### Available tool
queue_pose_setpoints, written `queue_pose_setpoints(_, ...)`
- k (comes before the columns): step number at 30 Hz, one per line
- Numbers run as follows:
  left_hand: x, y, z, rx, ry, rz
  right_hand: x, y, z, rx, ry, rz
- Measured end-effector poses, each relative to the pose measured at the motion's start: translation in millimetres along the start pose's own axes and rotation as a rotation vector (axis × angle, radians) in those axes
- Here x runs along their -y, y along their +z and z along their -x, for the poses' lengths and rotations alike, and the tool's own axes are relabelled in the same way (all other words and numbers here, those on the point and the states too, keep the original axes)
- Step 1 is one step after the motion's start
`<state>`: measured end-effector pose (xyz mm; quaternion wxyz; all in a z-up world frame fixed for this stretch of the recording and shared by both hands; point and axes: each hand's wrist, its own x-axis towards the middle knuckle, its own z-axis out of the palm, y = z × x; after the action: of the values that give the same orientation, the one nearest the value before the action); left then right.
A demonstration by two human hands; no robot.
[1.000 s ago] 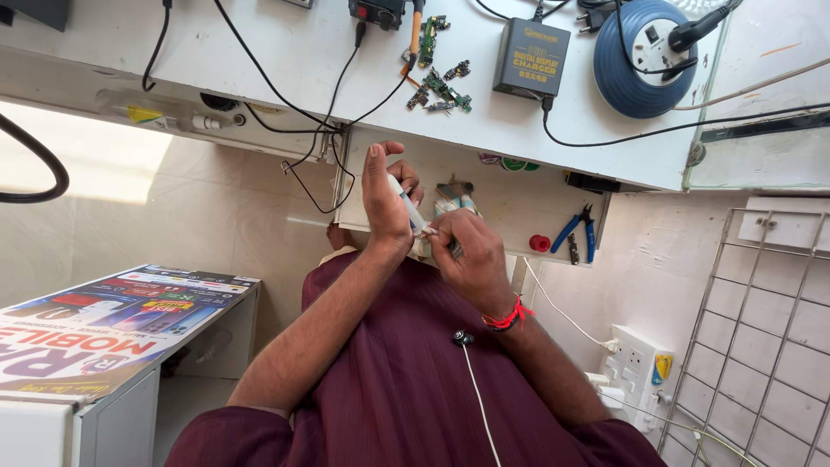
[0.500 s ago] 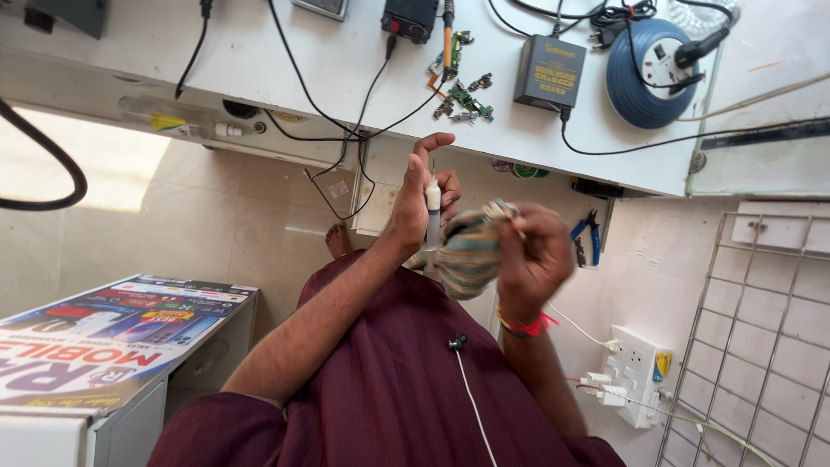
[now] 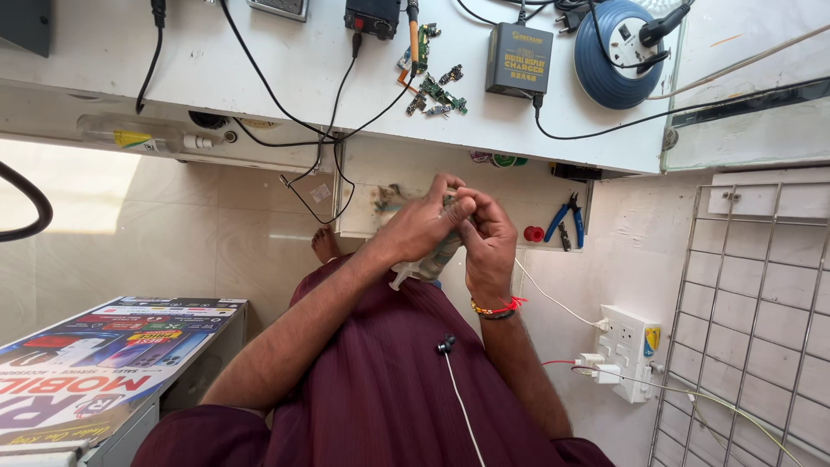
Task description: The person applies a small amount of adhesive to a small electronic component using a syringe-like applicator, then wipes the component with a cloth. They then use pliers to manipulate the component, likely to adjust or secure parts.
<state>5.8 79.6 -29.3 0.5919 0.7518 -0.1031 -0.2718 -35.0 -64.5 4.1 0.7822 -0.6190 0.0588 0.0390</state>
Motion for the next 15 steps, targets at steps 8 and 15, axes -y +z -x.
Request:
queue_pose_setpoints(8, 5.0, 7.3, 2.1, 0.058, -0.037, 0.142, -21.7, -36.0, -2.9, 0.009, -0.041, -0.115)
queue_pose_setpoints(15, 0.7, -11.5, 19.0, 0.043, -0.086, 0.355, -3.3, -45.4, -15.2, 0.015, -0.011, -0.016)
